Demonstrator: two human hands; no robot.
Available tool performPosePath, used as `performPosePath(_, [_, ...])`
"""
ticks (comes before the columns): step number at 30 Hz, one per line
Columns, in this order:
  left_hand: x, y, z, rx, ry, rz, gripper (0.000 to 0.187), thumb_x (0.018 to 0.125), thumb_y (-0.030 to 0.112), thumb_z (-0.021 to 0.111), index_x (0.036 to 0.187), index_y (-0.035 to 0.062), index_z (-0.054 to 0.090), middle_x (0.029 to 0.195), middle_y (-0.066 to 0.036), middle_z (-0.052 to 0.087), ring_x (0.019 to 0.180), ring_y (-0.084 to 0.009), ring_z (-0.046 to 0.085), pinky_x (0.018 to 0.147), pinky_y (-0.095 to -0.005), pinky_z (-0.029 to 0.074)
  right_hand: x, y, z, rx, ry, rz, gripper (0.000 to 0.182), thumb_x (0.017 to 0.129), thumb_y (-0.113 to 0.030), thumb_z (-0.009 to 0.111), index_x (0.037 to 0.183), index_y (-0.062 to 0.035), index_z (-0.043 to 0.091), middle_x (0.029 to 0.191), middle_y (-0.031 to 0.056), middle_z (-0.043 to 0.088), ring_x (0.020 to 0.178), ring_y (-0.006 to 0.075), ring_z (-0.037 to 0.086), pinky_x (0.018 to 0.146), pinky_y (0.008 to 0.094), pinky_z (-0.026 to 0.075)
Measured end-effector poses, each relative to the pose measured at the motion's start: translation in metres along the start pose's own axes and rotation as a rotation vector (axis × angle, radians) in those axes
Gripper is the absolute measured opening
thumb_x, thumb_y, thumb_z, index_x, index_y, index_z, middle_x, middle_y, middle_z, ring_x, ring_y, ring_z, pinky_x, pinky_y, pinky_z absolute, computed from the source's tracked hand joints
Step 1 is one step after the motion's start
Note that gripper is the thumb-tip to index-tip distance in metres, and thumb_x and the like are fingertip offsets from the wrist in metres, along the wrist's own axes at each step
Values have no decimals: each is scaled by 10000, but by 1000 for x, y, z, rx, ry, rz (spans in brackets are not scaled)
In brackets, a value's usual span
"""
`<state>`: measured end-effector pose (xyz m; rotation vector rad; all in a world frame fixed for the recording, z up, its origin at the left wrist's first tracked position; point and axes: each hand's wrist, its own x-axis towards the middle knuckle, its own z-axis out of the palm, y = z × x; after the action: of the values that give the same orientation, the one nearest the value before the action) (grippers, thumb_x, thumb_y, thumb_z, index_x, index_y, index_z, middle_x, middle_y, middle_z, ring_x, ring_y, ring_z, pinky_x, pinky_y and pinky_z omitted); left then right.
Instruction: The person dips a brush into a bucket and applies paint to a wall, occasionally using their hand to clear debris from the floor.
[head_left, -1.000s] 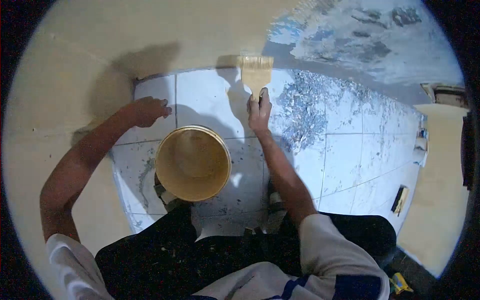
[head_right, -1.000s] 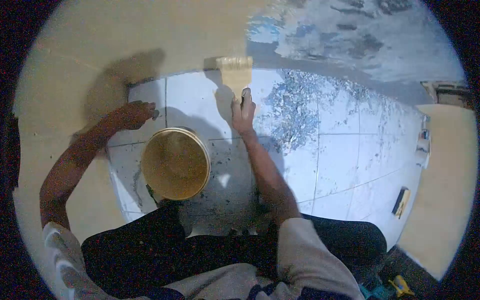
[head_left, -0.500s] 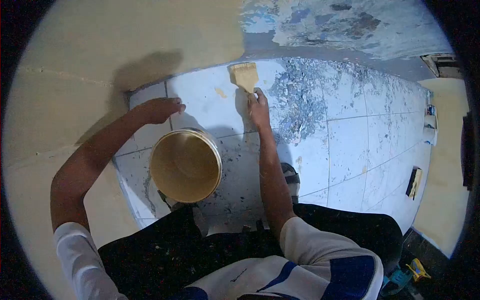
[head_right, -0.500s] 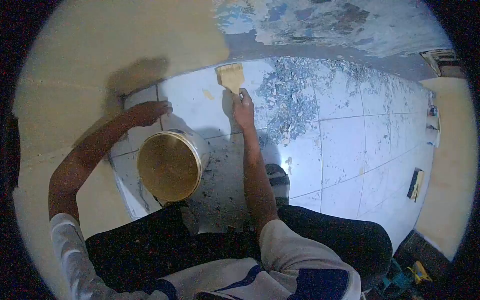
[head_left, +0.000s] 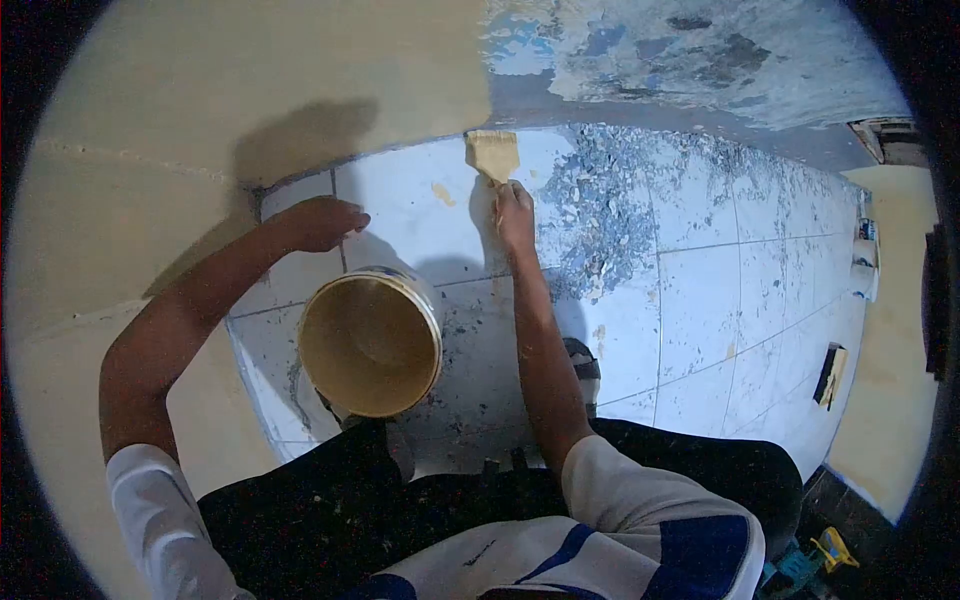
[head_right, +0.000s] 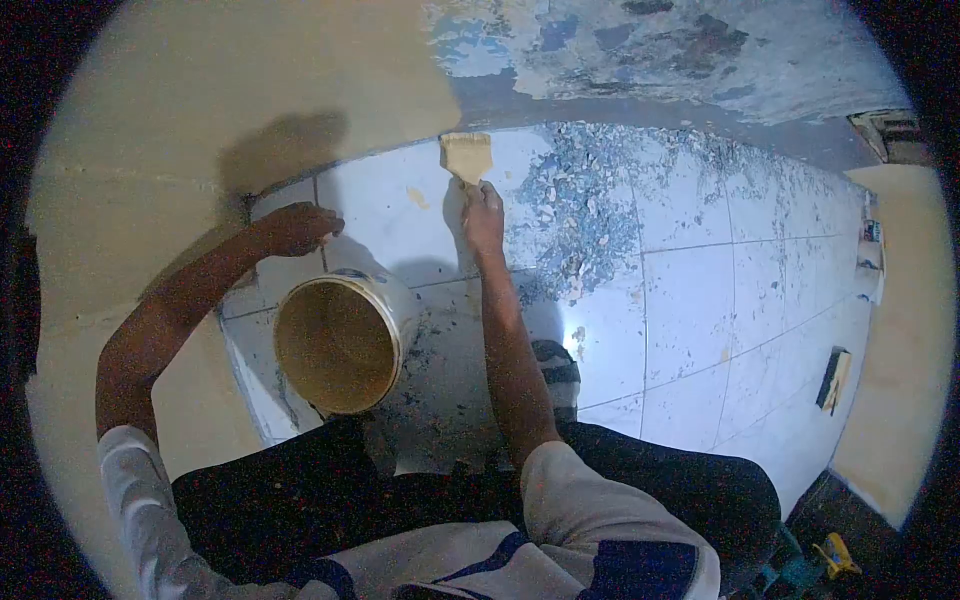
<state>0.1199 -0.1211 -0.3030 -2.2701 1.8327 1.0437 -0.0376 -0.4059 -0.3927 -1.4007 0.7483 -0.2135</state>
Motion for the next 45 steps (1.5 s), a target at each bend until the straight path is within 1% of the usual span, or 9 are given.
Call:
performPosePath(6, [-7,2,-4,39,12,-34,210,828,133,590,1006,57,507,923,-154,586,904,-352,597,805,-483,459,10,6,8,-196,40,-38,247,937,-223,501,945,1,605,647,81,565,584,173,540,551,344,426])
performPosePath(9, [-8,4,-6,75,-52,-55,213,832,142,584,1015,61,511,951,-148,595,923,-342,600,813,-471,460,12,7,14,-83,23,-55,259,924,-236,485,943,-20,626,640,-14,483,541,80,420,493,256,335])
performPosePath(12, [-8,8,-6,75,-74,-70,213,836,149,578,1018,62,511,973,-142,602,943,-337,601,827,-464,459,16,-1,19,-35,63,-103,253,928,-228,485,960,-23,628,639,-19,481,534,77,422,491,250,338])
performPosePath(15, [-11,5,-2,49,-55,-67,221,838,158,578,1024,61,511,986,-144,604,954,-335,602,828,-465,460,10,-19,13,87,11,-37,228,922,-189,512,951,14,611,603,56,515,540,147,500,523,309,410])
performPosePath(21, [-13,1,0,81,-31,-65,249,844,201,585,1041,61,524,980,-145,616,964,-334,605,843,-468,455,-8,-6,-5,-126,142,-194,240,913,-210,515,896,2,626,618,43,525,527,139,489,517,307,400])
performPosePath(24, [-12,0,-5,69,-93,-105,258,850,226,589,1040,63,527,954,-147,626,955,-338,609,843,-473,452,11,21,-13,-114,97,-61,257,910,-228,523,866,0,634,611,48,530,530,143,493,525,315,405])
performPosePath(27, [-13,-6,3,64,-71,-91,264,854,243,590,1036,64,523,934,-156,630,935,-347,613,824,-481,458,37,43,-8,-266,195,-157,267,910,-235,527,858,1,640,595,47,532,514,136,487,505,310,394])
performPosePath(30, [-16,-2,1,84,-69,-93,269,861,257,586,1035,63,518,929,-166,630,918,-356,615,806,-485,467,16,-26,5,21,54,-86,225,906,-214,510,821,-34,616,568,-43,427,477,64,371,434,242,287])
performPosePath(45, [-5,1,-4,87,-41,-37,289,848,228,602,1048,39,515,931,-169,632,897,-366,622,796,-480,488,-62,-185,-8,327,-60,-254,146,898,-131,519,904,2,579,586,-50,384,478,34,316,423,212,255])
